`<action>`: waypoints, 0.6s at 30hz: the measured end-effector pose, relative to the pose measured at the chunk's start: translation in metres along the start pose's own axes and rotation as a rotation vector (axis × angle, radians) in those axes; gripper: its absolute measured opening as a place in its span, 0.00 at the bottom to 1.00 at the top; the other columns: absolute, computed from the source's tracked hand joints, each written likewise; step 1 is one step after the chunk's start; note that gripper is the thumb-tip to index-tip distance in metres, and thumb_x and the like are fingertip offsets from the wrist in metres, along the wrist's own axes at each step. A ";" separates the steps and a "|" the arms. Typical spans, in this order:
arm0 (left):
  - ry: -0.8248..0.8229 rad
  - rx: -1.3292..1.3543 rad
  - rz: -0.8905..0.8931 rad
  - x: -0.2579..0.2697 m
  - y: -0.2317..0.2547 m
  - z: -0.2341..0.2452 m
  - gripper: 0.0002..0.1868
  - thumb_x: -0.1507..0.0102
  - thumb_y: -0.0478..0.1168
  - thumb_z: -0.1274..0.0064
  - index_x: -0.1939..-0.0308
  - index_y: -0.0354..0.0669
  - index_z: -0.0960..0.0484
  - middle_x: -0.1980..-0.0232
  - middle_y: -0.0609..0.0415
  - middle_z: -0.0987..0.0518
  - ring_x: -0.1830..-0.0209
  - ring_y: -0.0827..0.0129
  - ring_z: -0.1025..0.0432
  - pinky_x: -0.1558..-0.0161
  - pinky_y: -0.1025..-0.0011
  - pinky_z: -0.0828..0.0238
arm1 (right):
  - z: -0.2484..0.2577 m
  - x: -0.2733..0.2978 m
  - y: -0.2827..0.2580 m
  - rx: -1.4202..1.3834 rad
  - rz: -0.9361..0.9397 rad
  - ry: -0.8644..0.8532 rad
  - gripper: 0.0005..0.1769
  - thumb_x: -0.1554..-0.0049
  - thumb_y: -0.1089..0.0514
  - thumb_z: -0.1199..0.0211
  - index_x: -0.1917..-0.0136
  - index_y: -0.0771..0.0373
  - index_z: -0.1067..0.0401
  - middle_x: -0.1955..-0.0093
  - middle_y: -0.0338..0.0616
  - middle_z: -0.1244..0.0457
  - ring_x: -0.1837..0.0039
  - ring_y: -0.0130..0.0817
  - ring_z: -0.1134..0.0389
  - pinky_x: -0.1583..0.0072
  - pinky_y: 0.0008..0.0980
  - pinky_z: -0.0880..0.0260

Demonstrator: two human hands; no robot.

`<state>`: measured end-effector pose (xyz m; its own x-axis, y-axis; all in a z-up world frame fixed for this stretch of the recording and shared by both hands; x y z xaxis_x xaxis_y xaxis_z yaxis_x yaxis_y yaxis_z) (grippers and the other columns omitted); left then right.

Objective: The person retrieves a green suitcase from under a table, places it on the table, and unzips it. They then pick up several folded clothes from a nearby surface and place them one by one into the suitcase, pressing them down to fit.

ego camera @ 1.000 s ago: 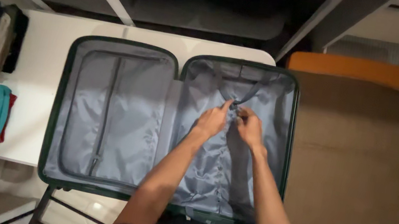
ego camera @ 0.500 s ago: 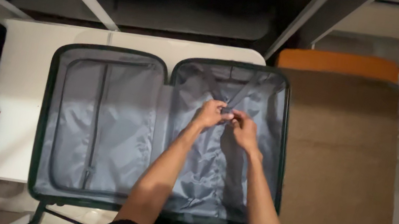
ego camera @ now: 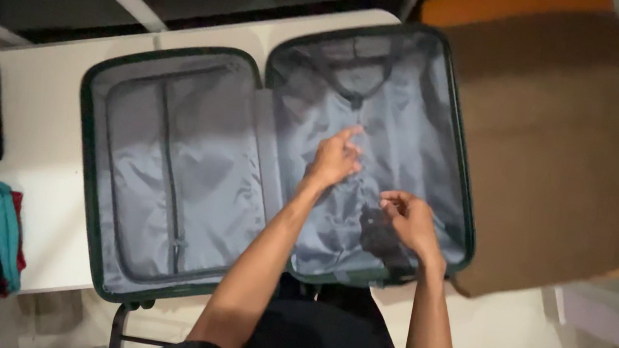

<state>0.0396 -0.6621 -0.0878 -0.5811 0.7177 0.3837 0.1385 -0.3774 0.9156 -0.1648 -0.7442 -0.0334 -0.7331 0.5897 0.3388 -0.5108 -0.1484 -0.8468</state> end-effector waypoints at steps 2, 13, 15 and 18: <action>-0.202 -0.098 -0.002 0.033 -0.003 -0.017 0.17 0.37 0.32 0.45 0.43 0.41 0.19 0.66 0.49 0.16 0.75 0.70 0.24 0.72 0.70 0.25 | 0.004 0.033 0.003 -0.088 -0.135 -0.101 0.13 0.41 0.56 0.37 0.51 0.68 0.22 0.63 0.40 0.30 0.67 0.25 0.34 0.63 0.28 0.32; -0.520 -0.461 -0.374 0.178 0.006 -0.063 0.12 0.48 0.39 0.32 0.63 0.40 0.14 0.65 0.51 0.15 0.65 0.63 0.21 0.61 0.65 0.25 | -0.002 0.153 0.086 -0.020 -0.595 -0.111 0.22 0.49 0.47 0.26 0.55 0.68 0.25 0.66 0.48 0.31 0.70 0.32 0.31 0.70 0.32 0.35; -0.549 -0.433 -0.399 0.183 -0.002 -0.063 0.12 0.47 0.39 0.32 0.62 0.39 0.15 0.63 0.49 0.16 0.64 0.63 0.21 0.60 0.65 0.24 | -0.017 0.149 0.104 -0.136 -0.484 0.007 0.20 0.51 0.48 0.27 0.54 0.64 0.25 0.66 0.46 0.31 0.69 0.29 0.30 0.69 0.30 0.34; -0.606 -0.459 -0.320 0.187 -0.010 -0.059 0.16 0.46 0.42 0.32 0.58 0.40 0.15 0.60 0.50 0.17 0.66 0.62 0.21 0.61 0.66 0.24 | -0.034 0.152 0.126 -0.352 -0.462 0.100 0.20 0.45 0.49 0.28 0.56 0.71 0.22 0.66 0.45 0.31 0.67 0.28 0.36 0.65 0.28 0.36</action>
<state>-0.1176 -0.5590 -0.0324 0.0153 0.9728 0.2311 -0.3781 -0.2083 0.9020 -0.3249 -0.6461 -0.1024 -0.4155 0.6049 0.6793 -0.5749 0.4041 -0.7115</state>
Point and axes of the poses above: each hand's wrist, its own x-axis away from the middle knuckle, its own z-axis out of the back of the hand, y = z × x, the point moved 5 cm from there along -x, towards the middle knuckle
